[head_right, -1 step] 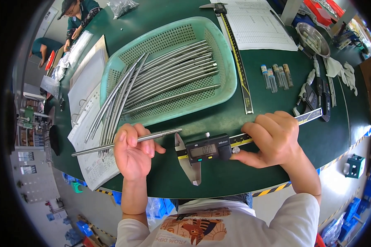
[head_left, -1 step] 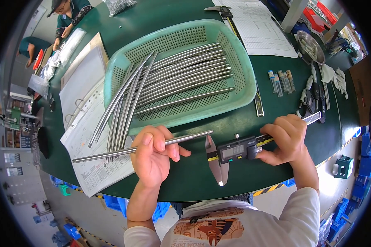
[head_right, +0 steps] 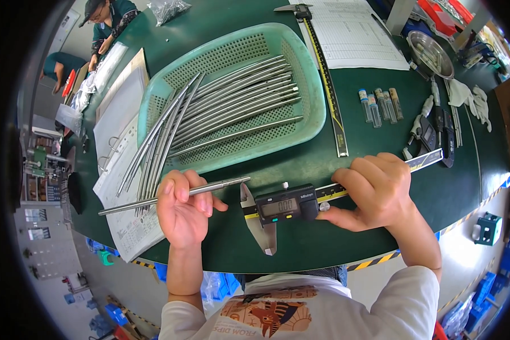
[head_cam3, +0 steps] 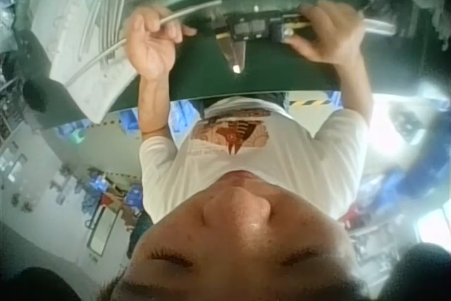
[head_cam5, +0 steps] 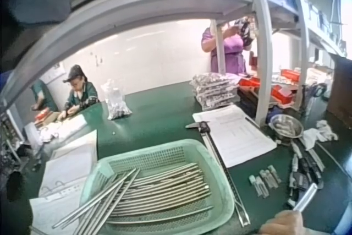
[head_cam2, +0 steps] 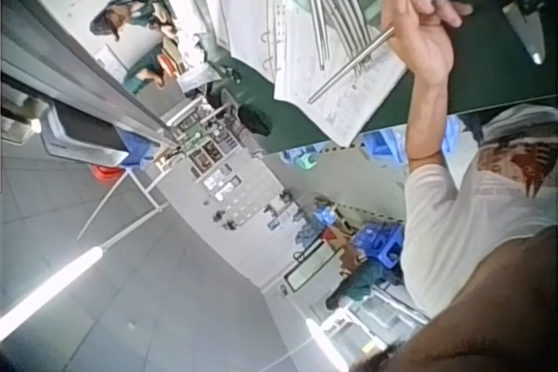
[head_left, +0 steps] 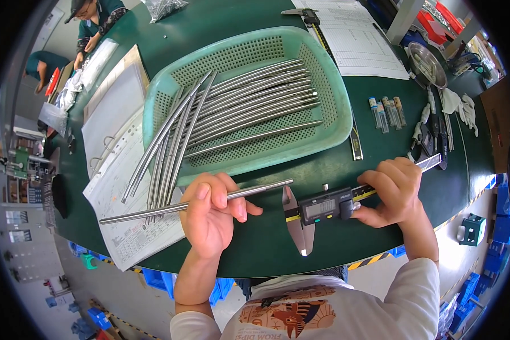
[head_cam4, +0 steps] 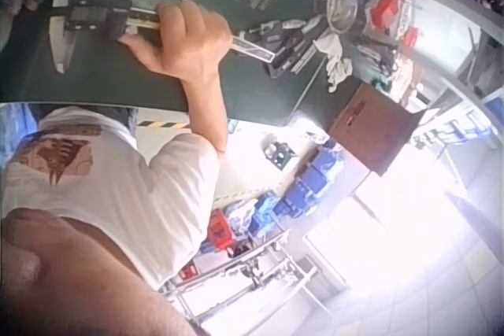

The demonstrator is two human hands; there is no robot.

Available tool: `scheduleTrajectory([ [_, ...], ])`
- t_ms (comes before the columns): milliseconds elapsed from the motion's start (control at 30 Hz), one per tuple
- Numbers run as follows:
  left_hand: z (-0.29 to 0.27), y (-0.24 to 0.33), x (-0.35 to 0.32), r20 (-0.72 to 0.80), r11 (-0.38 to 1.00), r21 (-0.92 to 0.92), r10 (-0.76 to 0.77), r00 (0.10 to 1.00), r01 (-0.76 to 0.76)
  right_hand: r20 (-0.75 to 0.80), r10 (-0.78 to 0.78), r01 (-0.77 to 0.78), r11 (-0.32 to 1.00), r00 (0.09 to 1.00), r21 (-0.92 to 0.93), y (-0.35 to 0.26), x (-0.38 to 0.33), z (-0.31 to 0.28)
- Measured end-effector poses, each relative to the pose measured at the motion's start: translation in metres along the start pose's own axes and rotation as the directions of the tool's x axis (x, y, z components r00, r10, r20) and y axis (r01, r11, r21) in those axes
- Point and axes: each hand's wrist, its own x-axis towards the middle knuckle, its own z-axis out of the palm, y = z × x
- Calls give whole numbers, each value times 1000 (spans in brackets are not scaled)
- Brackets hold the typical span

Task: Measuring the dimensions of metal rods using a digital caliper and referring to a technical specification binder.

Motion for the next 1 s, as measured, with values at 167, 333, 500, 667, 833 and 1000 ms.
scheduleTrajectory([
  [167,0,0,0,0,1000,3,1,1000,-1,2,4,-4,1000,1000,10,0,0,1],
  [333,-2,1,-1,5,1000,19,8,1000,-8,5,3,-3,999,1000,39,-1,1,1],
  [500,-4,-3,-1,34,998,-63,0,999,2,48,29,-33,997,998,72,-1,-2,-3],
  [667,-4,-2,-1,24,997,-75,22,999,-20,37,28,-31,996,999,84,0,-3,0],
  [833,-3,-2,0,24,997,-73,14,1000,-12,41,30,-34,995,999,93,1,-4,-2],
  [1000,-3,-3,1,30,997,-76,15,999,-13,37,36,-39,994,999,100,1,-4,-1],
])
